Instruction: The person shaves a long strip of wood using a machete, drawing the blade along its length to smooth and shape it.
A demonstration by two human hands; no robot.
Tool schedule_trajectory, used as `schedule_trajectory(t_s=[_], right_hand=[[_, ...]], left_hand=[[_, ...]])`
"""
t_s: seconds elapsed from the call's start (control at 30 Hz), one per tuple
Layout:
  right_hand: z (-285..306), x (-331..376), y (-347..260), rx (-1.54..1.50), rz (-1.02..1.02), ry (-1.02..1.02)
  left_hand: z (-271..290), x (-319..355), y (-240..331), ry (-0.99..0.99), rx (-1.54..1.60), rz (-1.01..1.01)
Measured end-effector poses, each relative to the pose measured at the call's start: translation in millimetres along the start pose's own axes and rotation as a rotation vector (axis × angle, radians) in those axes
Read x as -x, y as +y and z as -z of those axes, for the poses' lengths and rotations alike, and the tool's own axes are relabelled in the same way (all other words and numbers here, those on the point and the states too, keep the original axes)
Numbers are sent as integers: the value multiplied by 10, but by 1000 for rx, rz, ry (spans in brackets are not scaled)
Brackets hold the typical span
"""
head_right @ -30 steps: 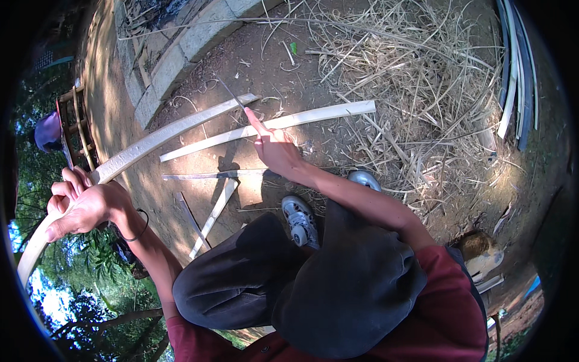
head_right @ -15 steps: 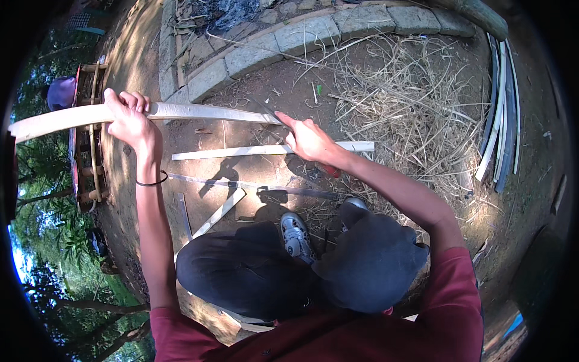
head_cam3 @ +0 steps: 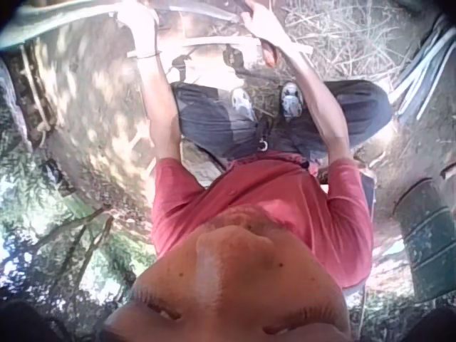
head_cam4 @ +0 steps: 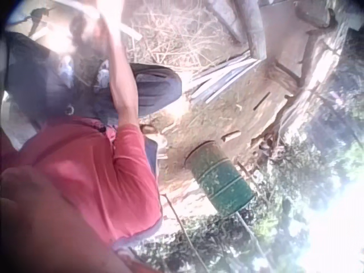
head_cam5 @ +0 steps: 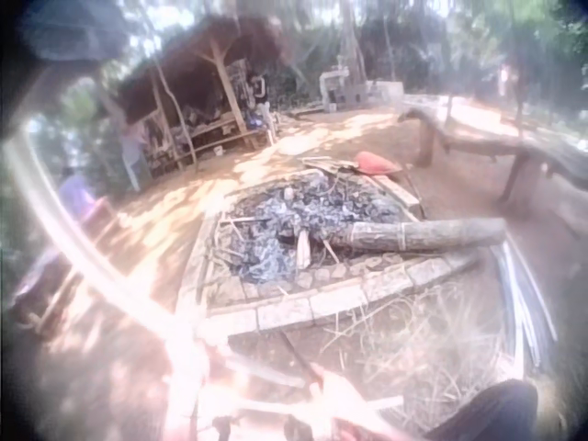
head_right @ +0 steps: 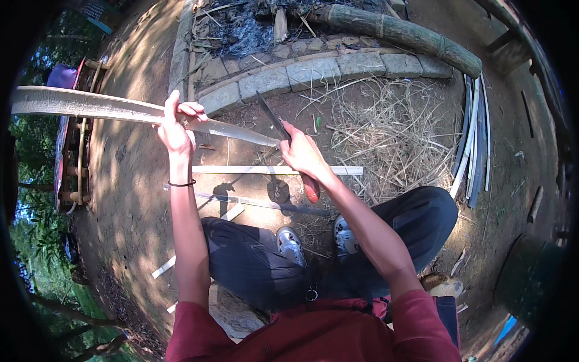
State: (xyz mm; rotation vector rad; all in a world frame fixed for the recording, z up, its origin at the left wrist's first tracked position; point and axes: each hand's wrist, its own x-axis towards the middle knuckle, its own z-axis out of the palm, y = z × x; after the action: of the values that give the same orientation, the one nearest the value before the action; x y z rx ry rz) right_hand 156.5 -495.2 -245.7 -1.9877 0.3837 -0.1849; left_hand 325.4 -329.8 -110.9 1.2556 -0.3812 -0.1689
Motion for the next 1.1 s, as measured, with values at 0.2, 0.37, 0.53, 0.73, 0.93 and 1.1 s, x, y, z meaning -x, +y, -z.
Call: schedule_trajectory(t_s=[0.2, 0.37, 0.53, 0.73, 0.93, 1.1], right_hand=[[-807, 434, 251, -186, -105, 174], [-979, 660, 33, -154, -248, 120], [-1151, 662, 381, -77, -214, 225], [-1102, 607, 139, -383, -250, 163], [-1019, 590, 398, -336, -368, 110], [-1030, 564, 288, -327, -265, 237]], left_hand=[[-70, 384, 8, 219, -61, -81], [2, 470, 82, 58, -178, -43], [-68, 458, 23, -239, -148, -35], [113, 356, 35, -252, -157, -45], [-49, 483, -15, -338, -127, -96], [-156, 564, 11, -318, -240, -82]])
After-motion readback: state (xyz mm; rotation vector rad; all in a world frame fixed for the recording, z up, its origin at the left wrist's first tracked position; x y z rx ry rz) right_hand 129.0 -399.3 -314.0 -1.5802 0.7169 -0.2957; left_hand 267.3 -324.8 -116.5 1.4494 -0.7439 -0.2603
